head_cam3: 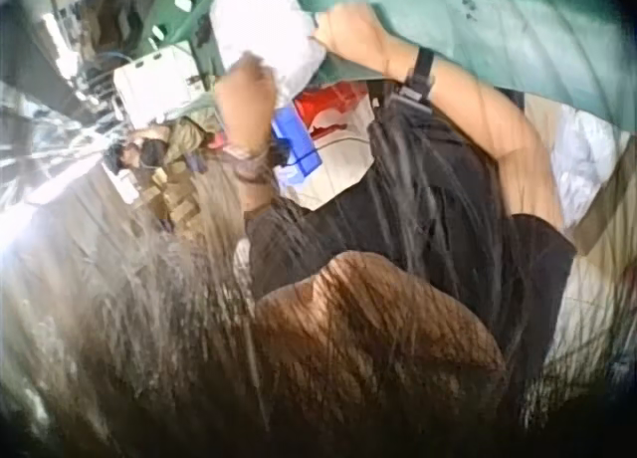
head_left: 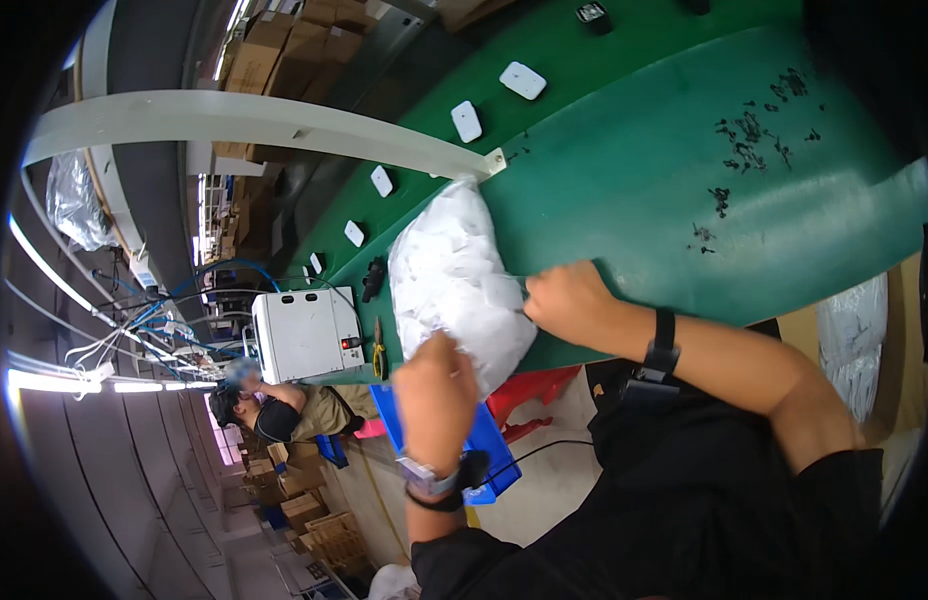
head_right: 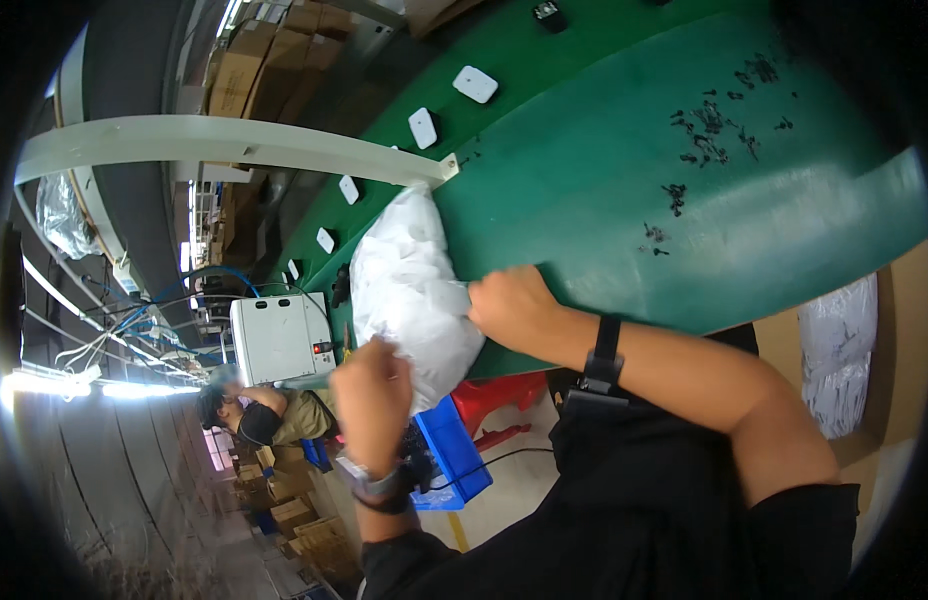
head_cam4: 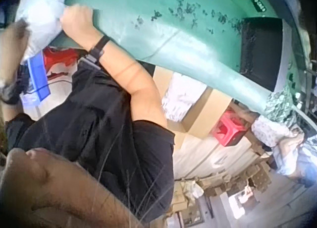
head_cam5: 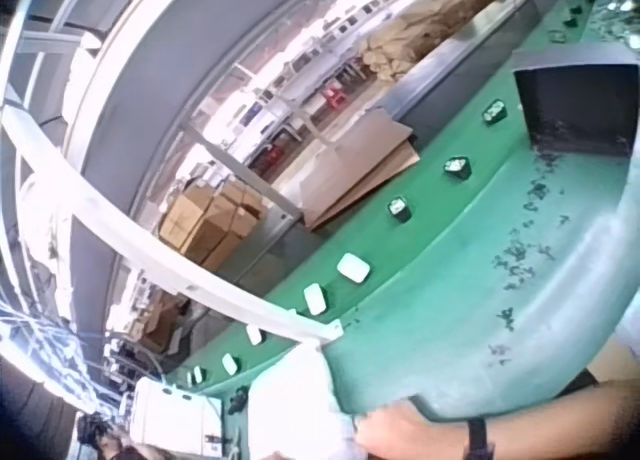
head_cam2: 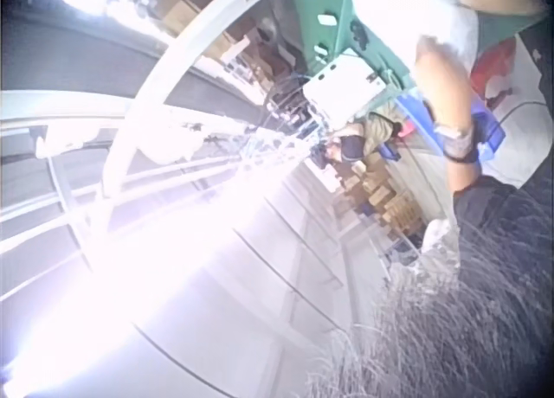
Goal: The person assembles small electronic devices by inserting circuit boards into white plastic casings and securing them with black screws. They repeatedly pick up components from a green workbench, align the parts, and fasten them together by hand.
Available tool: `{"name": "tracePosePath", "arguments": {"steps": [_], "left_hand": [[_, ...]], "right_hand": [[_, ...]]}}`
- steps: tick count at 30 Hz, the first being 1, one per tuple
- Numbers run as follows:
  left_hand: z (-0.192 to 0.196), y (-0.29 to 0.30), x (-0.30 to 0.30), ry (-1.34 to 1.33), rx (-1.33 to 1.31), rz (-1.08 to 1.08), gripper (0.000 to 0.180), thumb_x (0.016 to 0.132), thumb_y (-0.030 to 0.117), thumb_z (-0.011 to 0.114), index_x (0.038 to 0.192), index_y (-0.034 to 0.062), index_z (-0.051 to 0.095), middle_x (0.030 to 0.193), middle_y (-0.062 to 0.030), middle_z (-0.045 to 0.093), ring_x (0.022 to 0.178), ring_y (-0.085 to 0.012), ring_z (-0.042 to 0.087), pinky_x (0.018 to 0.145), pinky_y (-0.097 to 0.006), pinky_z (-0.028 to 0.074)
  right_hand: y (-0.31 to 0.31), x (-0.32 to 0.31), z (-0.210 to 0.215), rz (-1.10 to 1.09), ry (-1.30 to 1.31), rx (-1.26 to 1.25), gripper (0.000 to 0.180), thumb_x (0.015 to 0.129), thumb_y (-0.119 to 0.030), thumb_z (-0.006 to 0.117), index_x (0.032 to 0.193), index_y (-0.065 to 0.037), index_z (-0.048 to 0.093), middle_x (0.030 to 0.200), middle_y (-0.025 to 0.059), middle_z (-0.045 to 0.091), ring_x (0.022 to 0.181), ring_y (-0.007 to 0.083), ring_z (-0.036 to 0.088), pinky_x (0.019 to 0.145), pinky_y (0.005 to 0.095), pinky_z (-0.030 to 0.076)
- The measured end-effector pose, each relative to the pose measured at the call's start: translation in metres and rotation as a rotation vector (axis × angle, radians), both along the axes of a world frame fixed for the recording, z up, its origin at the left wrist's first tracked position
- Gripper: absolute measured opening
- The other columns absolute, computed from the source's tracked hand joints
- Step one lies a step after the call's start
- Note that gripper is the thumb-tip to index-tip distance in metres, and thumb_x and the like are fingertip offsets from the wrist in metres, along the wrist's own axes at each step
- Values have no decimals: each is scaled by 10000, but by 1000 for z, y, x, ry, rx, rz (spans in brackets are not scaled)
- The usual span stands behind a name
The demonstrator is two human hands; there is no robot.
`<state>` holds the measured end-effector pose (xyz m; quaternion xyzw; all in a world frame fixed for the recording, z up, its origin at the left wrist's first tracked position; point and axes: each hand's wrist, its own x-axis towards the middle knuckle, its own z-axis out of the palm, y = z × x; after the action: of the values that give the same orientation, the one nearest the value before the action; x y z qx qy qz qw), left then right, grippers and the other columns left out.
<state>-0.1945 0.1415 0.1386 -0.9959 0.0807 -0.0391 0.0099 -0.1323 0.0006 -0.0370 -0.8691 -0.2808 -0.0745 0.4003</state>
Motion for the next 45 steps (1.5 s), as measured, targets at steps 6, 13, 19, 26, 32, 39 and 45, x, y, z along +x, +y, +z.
{"name": "tracePosePath", "arguments": {"steps": [6, 13, 19, 26, 32, 39, 45], "left_hand": [[11, -5, 4, 155, -94, -87, 295, 813, 6, 622, 1102, 57, 647, 764, -156, 628, 632, -344, 638, 586, -428, 508], [-15, 9, 13, 47, 46, -236, 139, 809, 68, 641, 938, 48, 687, 795, -145, 580, 670, -338, 626, 596, -434, 523], [-40, 6, 29, -40, 96, -125, 216, 844, 195, 695, 822, 0, 605, 760, -162, 611, 700, -348, 647, 591, -441, 524], [-48, 4, 38, -79, 177, -70, 190, 931, 178, 638, 867, 23, 549, 764, -161, 636, 732, -354, 664, 601, -450, 523], [-33, 23, 42, -427, 165, 136, 149, 974, 123, 586, 866, 34, 533, 742, -173, 629, 679, -379, 642, 600, -471, 501], [-31, 3, 46, -96, 23, -48, 268, 886, 242, 721, 914, 11, 588, 778, -175, 636, 744, -361, 659, 628, -441, 523], [-47, -2, 69, 46, 191, -201, 245, 855, 222, 718, 927, 8, 624, 836, -180, 665, 787, -356, 680, 660, -432, 552]], "right_hand": [[-4, 10, 12, 29, 44, 381, 93, 762, -84, 595, 695, -31, 556, 689, 132, 605, 643, 376, 603, 601, 484, 482], [-7, 2, 24, 239, 221, 367, 79, 774, -64, 589, 809, -2, 624, 794, 183, 645, 755, 405, 642, 680, 499, 516], [-16, -5, 23, 316, 381, 362, 92, 754, -77, 620, 766, 14, 629, 766, 187, 671, 720, 389, 656, 672, 452, 532], [-19, 7, 15, 157, 366, 439, 74, 745, -3, 610, 815, 8, 630, 781, 181, 683, 733, 379, 666, 669, 453, 530], [-23, 2, 8, 90, 271, 258, 85, 778, 36, 559, 846, -4, 591, 832, 181, 673, 759, 413, 649, 657, 461, 519], [-25, 1, 18, 165, 253, 298, 95, 751, 34, 553, 819, -12, 599, 760, 178, 668, 713, 402, 653, 638, 461, 513], [-45, 21, 34, 260, 368, 330, 59, 801, -57, 650, 812, -16, 608, 697, 129, 676, 627, 290, 658, 584, 378, 505]]}}
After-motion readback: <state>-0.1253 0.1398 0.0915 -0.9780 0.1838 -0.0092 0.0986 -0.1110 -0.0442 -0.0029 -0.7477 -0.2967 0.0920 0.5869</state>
